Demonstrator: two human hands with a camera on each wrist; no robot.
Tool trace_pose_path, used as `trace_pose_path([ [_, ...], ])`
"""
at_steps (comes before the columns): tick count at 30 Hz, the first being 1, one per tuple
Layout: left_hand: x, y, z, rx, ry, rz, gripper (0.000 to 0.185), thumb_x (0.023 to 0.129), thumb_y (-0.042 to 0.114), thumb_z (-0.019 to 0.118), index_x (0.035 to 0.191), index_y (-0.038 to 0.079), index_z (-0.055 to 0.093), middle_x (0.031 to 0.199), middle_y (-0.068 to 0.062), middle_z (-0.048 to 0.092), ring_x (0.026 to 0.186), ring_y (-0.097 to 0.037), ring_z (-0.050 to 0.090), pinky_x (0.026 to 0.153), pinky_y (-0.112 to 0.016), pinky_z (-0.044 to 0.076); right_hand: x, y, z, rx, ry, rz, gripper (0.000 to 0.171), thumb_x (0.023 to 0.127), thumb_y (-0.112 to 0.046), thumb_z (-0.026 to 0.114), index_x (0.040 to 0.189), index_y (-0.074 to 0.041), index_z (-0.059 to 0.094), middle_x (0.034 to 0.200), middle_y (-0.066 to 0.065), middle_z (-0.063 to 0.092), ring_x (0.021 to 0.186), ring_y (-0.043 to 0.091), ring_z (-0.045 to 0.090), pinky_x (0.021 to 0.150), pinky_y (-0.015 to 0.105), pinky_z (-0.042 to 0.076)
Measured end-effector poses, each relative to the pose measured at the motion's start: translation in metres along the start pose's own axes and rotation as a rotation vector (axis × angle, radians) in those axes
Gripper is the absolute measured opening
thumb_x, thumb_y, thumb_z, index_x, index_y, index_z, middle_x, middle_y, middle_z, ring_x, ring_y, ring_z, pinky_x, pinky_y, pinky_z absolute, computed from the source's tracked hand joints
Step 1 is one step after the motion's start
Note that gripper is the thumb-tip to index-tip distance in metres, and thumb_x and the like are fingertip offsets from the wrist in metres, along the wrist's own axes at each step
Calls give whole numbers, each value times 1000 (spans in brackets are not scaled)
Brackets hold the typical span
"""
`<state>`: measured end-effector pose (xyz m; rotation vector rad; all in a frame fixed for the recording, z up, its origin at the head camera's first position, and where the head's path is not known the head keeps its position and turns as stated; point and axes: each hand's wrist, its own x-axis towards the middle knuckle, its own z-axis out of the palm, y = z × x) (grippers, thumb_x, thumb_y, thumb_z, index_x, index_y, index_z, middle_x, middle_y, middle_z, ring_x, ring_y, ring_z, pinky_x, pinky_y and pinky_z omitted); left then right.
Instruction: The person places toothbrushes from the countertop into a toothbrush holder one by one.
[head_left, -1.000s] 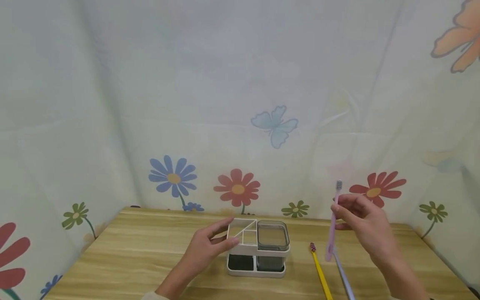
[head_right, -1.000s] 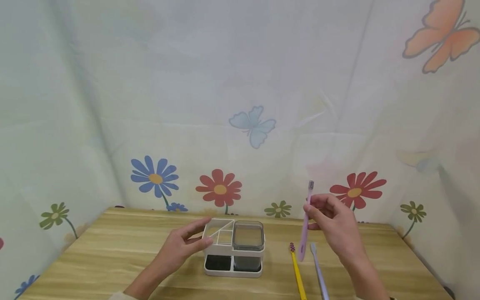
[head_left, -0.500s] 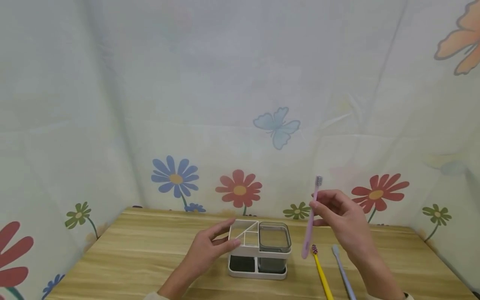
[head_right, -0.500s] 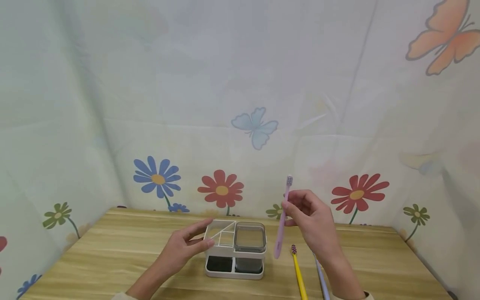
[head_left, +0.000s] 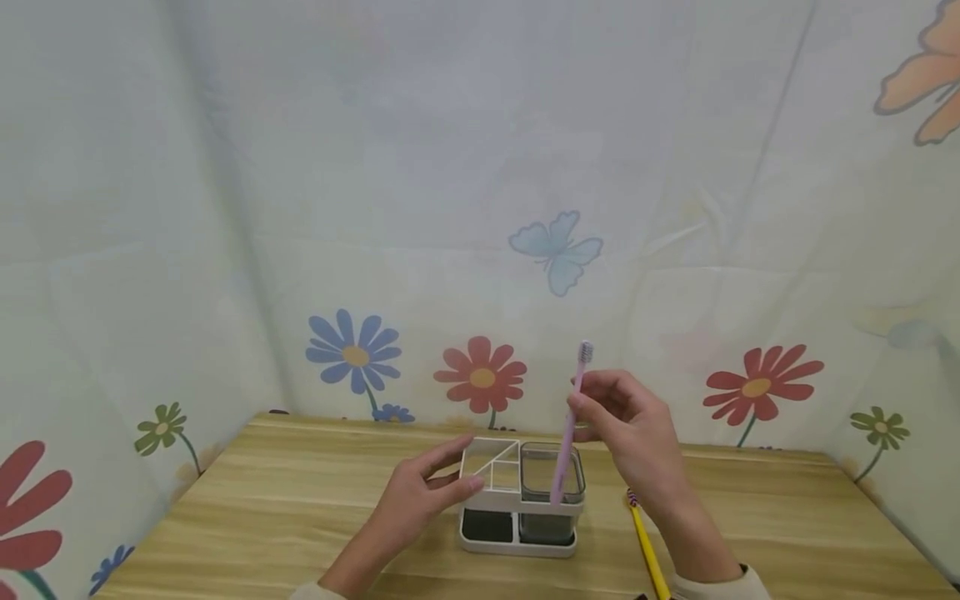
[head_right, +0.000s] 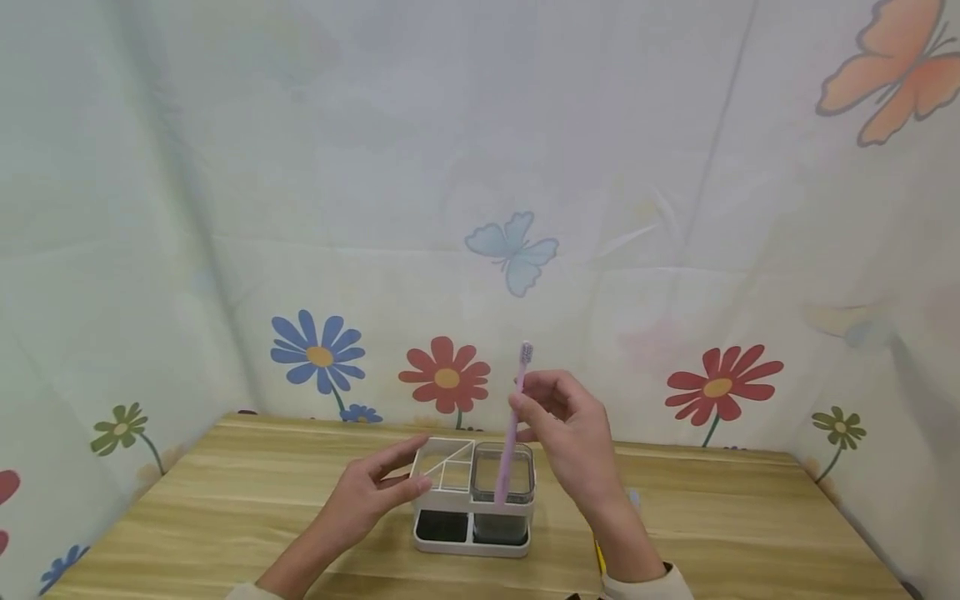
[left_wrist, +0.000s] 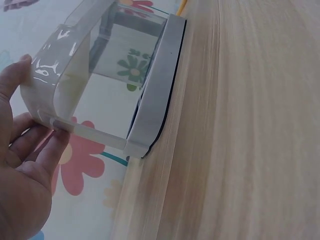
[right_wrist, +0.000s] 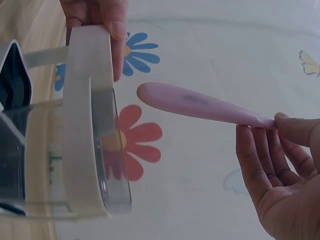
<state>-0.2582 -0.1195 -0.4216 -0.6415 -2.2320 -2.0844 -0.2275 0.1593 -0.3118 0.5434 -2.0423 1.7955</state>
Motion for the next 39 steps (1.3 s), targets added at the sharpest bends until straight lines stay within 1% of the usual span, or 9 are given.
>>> trace_pose_path([
  [2,0,0,0,-3,-1,1,62,96,17,83,151,1,58,153,-29,52,135,-49,55,96,-35,60,2,1,7,19,10,-2,22,101,-7,74,120,0,66,107,16,70,90,25,72,77,43,67],
  [8,-1,-2,2,-4,4,7,63,95,16,83,151,1,58,153,-28,52,136,-47,55,97,-35,60,7,2,29,47,61,-31,21,99,0,74,118,1,67,104,18,69,88,24,72,74,40,68],
  [12,-2,-4,1,1,3,13,63,96,17,83,151,1,57,152,-28,53,135,-47,56,97,-36,60,10,4,41,54,73,-56,21,99,-1,74,119,1,67,105,18,69,90,25,71,74,41,68],
  [16,-3,-4,1,16,4,13,63,96,19,83,151,3,58,153,-26,53,136,-46,55,97,-35,59,11,7,46,37,71,-63,21,99,-4,75,119,0,68,105,16,70,91,24,71,74,38,68],
  [22,-2,-4,-1,13,5,10,63,96,18,83,151,2,58,152,-28,53,133,-48,58,96,-36,60,14,13,48,17,99,-73,21,100,-4,74,119,-1,68,105,15,69,92,25,71,75,36,68],
  [24,-2,-3,-1,18,9,12,63,96,18,83,151,2,58,153,-27,53,136,-47,56,97,-35,59,15,15,48,18,95,-69,22,100,-4,75,120,-1,68,105,15,69,92,25,71,75,36,68],
  [28,-2,-2,-2,29,14,11,63,95,18,83,151,3,58,154,-22,54,141,-45,51,100,-34,57,16,19,49,15,59,-53,22,99,-7,76,119,-2,69,107,16,71,90,25,71,75,35,68],
  [35,0,-2,-2,40,10,29,62,96,18,83,151,2,58,154,-21,54,141,-45,51,102,-34,57,16,28,50,6,11,-31,22,100,-10,76,119,-1,69,106,15,72,90,27,71,75,42,68],
  [39,0,-2,-2,53,0,30,63,96,19,82,151,2,58,155,-18,54,142,-41,51,104,-33,55,15,31,51,9,-8,-16,20,100,-9,76,118,-2,69,105,15,72,90,27,71,75,40,68],
])
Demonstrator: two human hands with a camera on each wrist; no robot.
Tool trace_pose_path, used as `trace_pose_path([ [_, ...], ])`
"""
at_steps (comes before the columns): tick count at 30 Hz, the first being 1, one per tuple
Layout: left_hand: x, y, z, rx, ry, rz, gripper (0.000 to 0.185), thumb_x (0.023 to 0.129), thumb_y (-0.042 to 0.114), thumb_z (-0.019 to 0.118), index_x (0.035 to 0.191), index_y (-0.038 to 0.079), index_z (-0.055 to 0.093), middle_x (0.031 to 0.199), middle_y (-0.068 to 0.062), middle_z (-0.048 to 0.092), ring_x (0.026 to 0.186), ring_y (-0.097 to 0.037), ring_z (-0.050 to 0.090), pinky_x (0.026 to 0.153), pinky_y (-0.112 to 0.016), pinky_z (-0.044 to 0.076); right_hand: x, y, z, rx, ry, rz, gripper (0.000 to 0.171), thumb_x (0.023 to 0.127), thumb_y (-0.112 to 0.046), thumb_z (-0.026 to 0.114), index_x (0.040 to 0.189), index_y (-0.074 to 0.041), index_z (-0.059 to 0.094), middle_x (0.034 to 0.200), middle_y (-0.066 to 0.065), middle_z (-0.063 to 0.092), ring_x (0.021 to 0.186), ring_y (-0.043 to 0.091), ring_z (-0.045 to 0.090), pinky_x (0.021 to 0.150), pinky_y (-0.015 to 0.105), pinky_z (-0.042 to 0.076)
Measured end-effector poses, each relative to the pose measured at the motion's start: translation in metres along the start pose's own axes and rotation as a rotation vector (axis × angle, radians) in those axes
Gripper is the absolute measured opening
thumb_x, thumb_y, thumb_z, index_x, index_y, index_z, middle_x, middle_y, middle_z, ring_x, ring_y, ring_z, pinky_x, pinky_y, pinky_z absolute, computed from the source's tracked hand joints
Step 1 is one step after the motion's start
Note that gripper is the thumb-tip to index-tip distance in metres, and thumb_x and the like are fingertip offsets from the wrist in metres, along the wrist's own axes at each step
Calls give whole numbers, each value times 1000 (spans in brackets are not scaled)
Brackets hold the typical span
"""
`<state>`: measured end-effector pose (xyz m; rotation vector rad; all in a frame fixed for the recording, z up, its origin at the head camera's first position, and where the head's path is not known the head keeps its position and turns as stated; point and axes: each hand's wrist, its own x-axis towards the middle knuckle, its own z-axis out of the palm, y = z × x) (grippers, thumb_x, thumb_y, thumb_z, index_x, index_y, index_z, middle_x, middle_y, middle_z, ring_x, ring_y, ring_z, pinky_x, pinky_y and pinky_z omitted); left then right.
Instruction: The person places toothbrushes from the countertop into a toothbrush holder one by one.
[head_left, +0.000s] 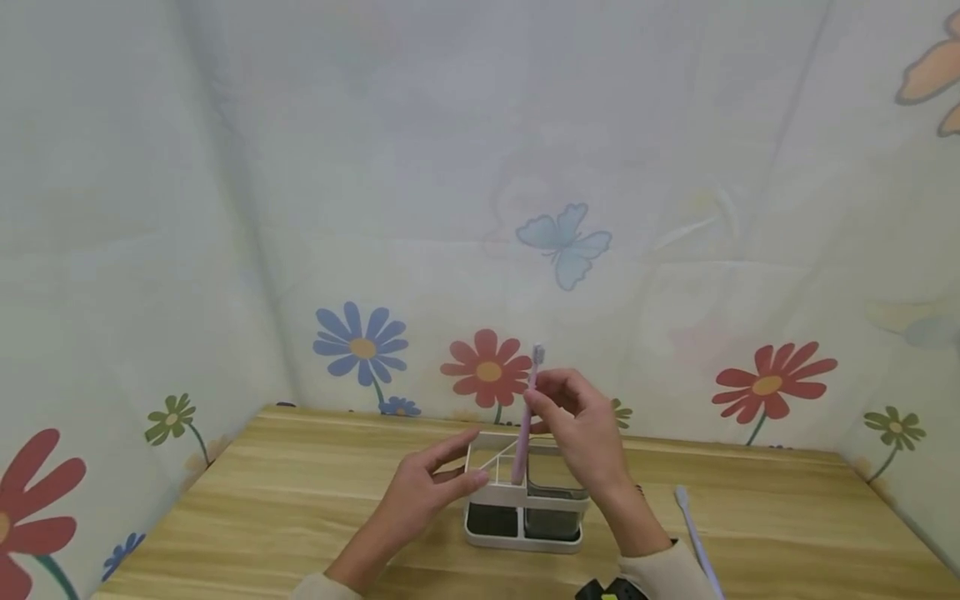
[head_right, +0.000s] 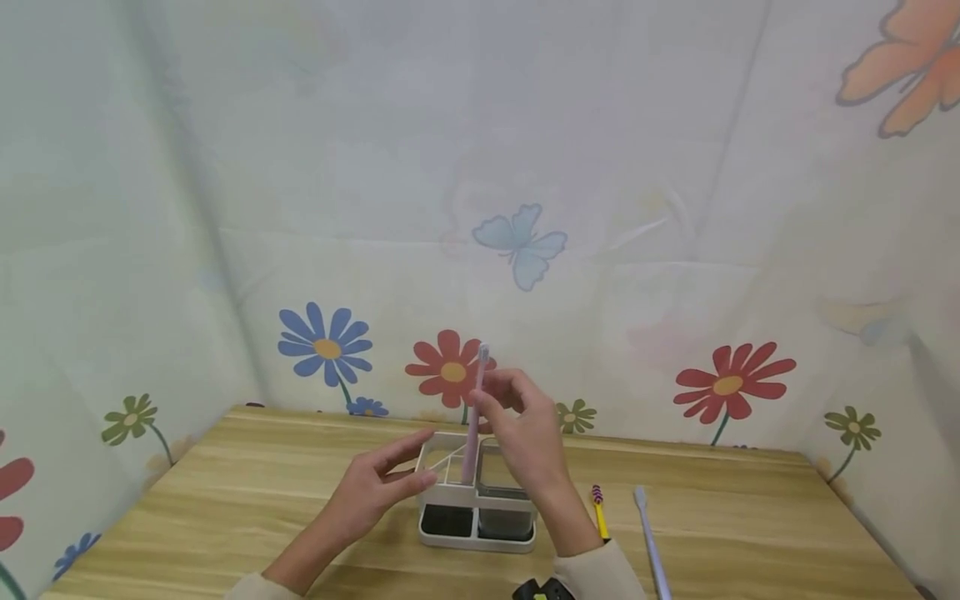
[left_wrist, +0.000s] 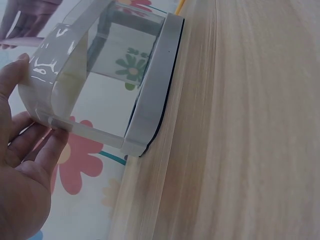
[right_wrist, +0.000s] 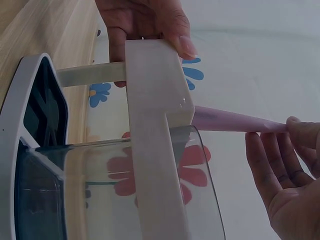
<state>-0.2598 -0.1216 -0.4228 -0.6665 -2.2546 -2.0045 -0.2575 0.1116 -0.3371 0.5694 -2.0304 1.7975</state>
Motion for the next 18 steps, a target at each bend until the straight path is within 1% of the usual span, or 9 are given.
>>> trace_pose_path([
  [5,0,0,0,12,0,-6,62,97,20,82,151,2,58,155,-18,55,142,-41,51,104,-33,55,-2,3,1,-1,-27,32,21,100,-10,77,118,-3,70,106,16,72,90,26,71,74,36,68],
  [10,1,2,0,12,-1,-7,63,96,21,82,151,2,57,154,-20,54,142,-42,51,103,-33,56,-3,5,2,-30,-44,63,23,100,-14,77,119,-4,71,105,14,72,91,26,71,74,34,67],
  [12,1,2,0,13,-4,-13,64,96,21,83,152,2,57,155,-20,54,142,-41,51,103,-32,56,-3,6,2,-39,-54,74,24,100,-15,77,120,-3,70,105,12,72,91,26,71,74,33,67],
  [18,1,2,0,23,-2,-12,64,96,22,83,151,2,57,155,-18,55,142,-40,52,103,-33,56,-3,9,2,-22,-103,103,22,100,-10,76,119,-2,70,104,14,70,93,29,70,76,37,68],
])
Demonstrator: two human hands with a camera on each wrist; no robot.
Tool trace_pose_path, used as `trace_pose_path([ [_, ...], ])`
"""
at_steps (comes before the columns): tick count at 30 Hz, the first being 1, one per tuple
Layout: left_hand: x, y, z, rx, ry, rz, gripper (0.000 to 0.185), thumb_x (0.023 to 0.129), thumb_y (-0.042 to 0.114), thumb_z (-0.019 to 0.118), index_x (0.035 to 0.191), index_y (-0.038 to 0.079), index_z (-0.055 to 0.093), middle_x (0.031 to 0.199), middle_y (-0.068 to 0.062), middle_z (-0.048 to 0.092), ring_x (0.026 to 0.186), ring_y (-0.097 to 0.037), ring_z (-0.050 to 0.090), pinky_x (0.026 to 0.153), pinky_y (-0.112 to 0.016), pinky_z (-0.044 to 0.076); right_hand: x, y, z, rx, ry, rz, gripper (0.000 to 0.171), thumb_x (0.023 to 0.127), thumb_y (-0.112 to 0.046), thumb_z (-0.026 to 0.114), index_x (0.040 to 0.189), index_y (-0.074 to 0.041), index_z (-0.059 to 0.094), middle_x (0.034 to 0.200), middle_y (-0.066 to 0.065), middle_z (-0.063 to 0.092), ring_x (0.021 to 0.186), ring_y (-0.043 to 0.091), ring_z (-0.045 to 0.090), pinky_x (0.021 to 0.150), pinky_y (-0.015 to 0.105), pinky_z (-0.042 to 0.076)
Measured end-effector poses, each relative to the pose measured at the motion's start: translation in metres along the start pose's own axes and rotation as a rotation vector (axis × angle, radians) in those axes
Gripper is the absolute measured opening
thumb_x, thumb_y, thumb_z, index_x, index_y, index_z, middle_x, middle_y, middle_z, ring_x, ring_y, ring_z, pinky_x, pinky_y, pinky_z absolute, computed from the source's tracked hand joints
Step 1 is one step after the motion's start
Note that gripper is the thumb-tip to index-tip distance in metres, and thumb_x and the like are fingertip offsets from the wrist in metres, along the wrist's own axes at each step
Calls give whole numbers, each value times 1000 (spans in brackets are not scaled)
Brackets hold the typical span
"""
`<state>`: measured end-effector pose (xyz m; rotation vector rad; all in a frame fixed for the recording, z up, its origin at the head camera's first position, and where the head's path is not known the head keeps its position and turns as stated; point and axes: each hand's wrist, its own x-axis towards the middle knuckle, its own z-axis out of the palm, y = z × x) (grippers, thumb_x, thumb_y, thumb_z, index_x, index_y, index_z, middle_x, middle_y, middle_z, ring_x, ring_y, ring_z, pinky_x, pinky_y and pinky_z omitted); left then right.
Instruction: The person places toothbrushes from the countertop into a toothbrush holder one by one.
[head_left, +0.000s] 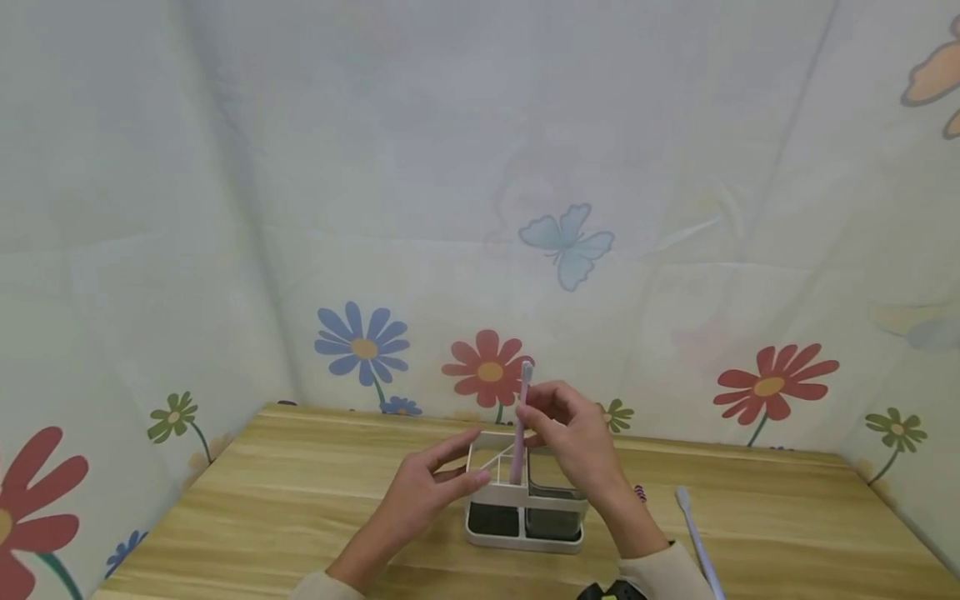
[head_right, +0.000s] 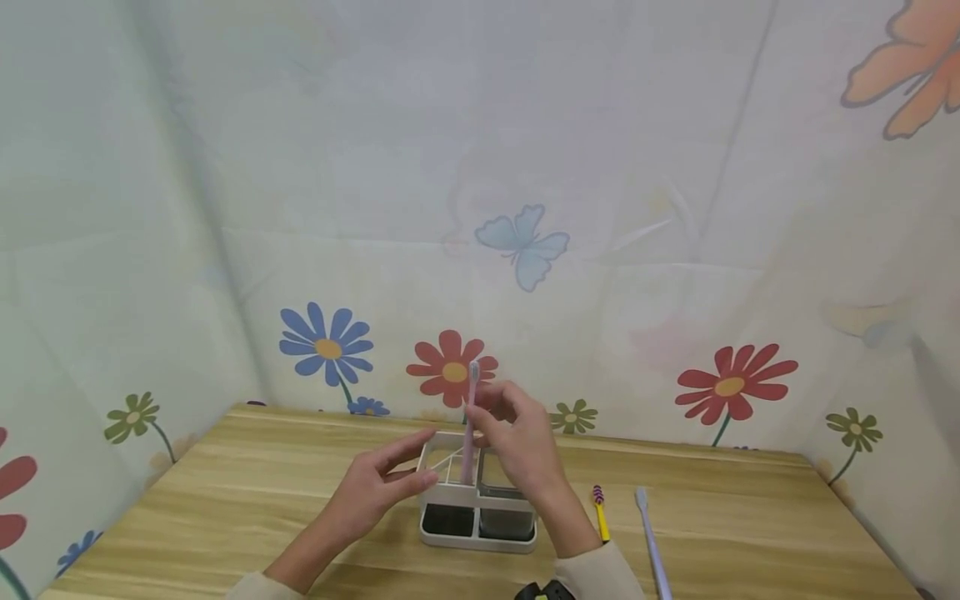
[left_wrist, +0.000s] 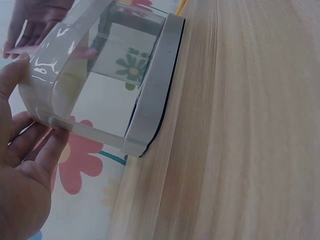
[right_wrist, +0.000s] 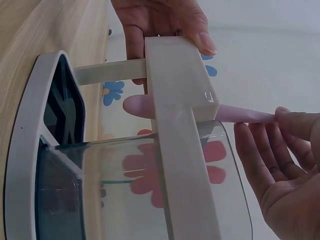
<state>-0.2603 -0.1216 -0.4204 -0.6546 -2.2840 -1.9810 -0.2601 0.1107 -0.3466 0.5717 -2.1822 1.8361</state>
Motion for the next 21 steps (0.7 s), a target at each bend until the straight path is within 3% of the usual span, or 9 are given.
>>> trace_pose_path([
  [10,-1,-1,0,14,-2,8,61,97,22,82,151,4,58,154,-17,56,142,-39,52,105,-33,55,0,7,-1,-18,-71,28,21,99,-2,75,118,0,70,105,13,68,93,28,70,77,37,68],
  [21,0,0,0,20,3,-17,63,96,24,83,151,6,59,155,-15,56,142,-38,52,104,-33,55,-1,11,-4,-89,-186,7,15,100,-5,74,114,-2,70,101,10,70,89,26,70,77,32,66],
])
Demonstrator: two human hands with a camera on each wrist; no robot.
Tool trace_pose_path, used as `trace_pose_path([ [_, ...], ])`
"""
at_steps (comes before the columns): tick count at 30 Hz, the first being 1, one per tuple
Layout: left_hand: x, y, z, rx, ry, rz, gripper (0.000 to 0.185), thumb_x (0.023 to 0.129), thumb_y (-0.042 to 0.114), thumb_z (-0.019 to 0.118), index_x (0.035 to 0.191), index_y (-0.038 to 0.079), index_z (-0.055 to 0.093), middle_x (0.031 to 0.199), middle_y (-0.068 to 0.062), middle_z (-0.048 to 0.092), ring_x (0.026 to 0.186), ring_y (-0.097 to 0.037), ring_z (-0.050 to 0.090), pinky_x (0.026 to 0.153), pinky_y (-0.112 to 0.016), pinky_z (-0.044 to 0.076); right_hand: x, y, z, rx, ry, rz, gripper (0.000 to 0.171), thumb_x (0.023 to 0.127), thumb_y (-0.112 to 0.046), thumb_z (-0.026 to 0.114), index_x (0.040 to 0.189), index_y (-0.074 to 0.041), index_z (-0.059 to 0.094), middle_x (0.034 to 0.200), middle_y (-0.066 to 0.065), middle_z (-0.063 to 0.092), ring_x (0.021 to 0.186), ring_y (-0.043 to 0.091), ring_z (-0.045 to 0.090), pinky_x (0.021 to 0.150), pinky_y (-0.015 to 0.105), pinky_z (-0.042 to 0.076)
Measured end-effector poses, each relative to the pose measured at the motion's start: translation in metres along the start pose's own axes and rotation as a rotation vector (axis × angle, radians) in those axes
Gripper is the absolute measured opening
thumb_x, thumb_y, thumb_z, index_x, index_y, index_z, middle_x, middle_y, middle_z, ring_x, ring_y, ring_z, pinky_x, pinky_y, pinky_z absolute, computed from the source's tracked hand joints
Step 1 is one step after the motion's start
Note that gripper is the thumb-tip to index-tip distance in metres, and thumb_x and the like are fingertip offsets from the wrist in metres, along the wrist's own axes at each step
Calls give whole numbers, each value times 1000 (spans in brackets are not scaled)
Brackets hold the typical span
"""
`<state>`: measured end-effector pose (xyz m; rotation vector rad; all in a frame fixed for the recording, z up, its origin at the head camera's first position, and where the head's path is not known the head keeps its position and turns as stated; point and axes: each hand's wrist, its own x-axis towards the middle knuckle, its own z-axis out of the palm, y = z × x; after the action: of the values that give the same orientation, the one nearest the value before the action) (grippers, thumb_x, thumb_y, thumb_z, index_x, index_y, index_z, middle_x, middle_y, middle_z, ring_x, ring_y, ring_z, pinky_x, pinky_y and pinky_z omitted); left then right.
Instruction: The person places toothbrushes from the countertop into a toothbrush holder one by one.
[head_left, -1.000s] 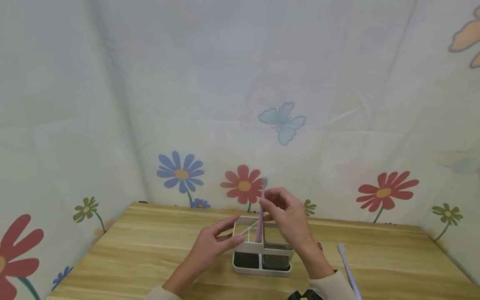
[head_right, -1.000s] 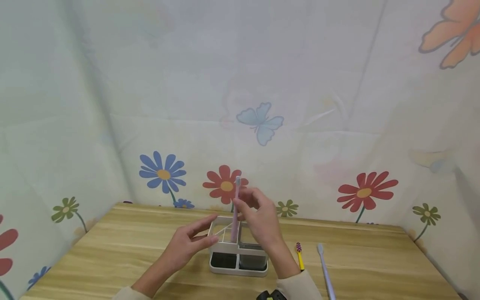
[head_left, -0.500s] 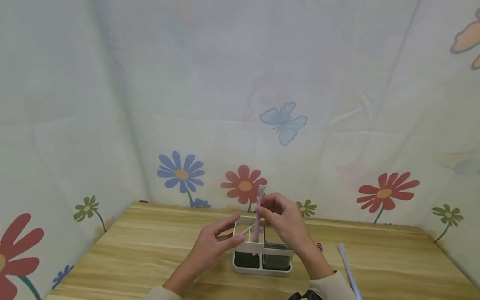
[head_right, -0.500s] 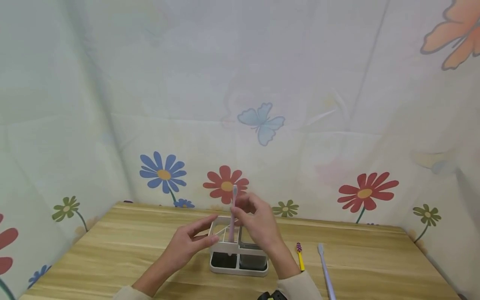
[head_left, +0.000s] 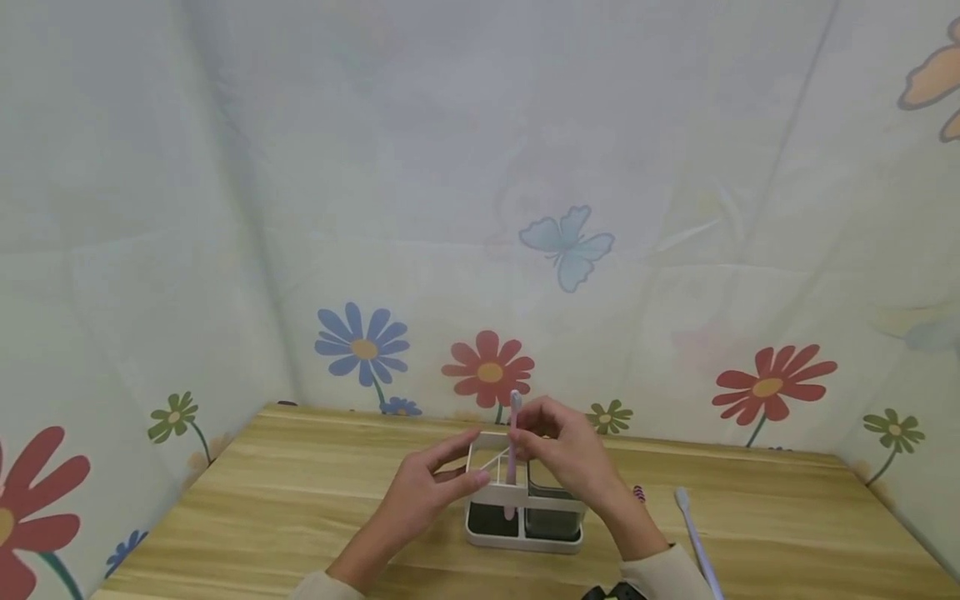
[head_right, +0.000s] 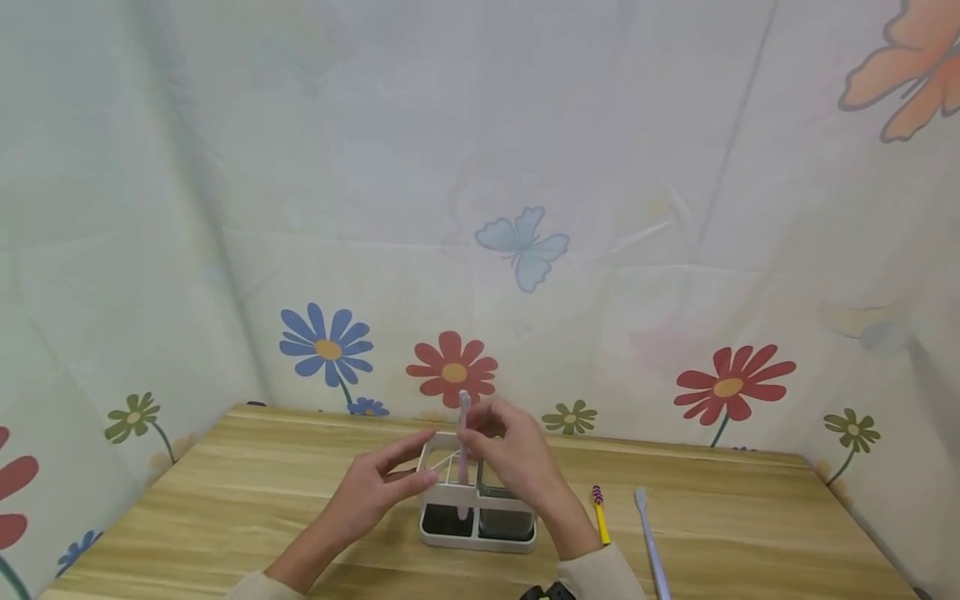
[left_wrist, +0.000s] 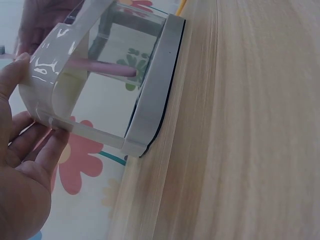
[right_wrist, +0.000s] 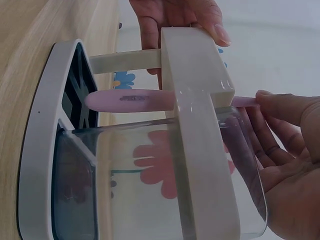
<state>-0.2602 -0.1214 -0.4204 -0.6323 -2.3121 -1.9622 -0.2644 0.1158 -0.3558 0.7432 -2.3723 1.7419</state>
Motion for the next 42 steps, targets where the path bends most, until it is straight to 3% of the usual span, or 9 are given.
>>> trace_pose_path([
  [7,1,1,0,3,4,11,61,96,22,83,151,9,60,155,-14,56,143,-40,52,104,-33,55,-1,1,-1,-12,-32,-4,16,101,-4,72,115,5,68,102,12,70,91,27,71,80,32,66],
  [14,0,0,0,15,6,7,61,96,23,83,151,9,60,155,-13,56,142,-38,52,104,-34,55,-3,0,-2,-36,-38,11,18,101,-7,74,115,3,69,102,9,71,93,25,71,83,47,66],
  [18,1,1,0,8,4,13,60,97,22,82,151,8,60,154,-14,56,142,-39,52,104,-34,55,-2,1,-2,-48,-38,5,16,101,-7,74,114,2,69,102,8,71,93,24,71,83,49,66],
  [26,1,2,1,1,4,31,59,98,22,81,150,5,60,153,-17,56,142,-43,52,105,-35,55,-2,2,-2,-54,-48,-4,17,102,-8,73,114,3,69,102,8,72,92,22,71,82,43,66],
  [33,1,2,1,7,13,26,57,97,22,81,149,6,61,152,-16,58,140,-39,54,104,-35,56,-2,2,-2,-90,-27,-13,14,101,-8,74,113,-1,71,102,6,72,91,21,71,78,31,65],
  [42,0,3,3,-19,7,16,57,98,19,81,149,4,61,152,-19,57,141,-40,53,104,-34,56,-4,1,-3,-105,-25,-25,15,102,-9,73,116,-3,72,103,6,73,89,22,69,77,33,64],
])
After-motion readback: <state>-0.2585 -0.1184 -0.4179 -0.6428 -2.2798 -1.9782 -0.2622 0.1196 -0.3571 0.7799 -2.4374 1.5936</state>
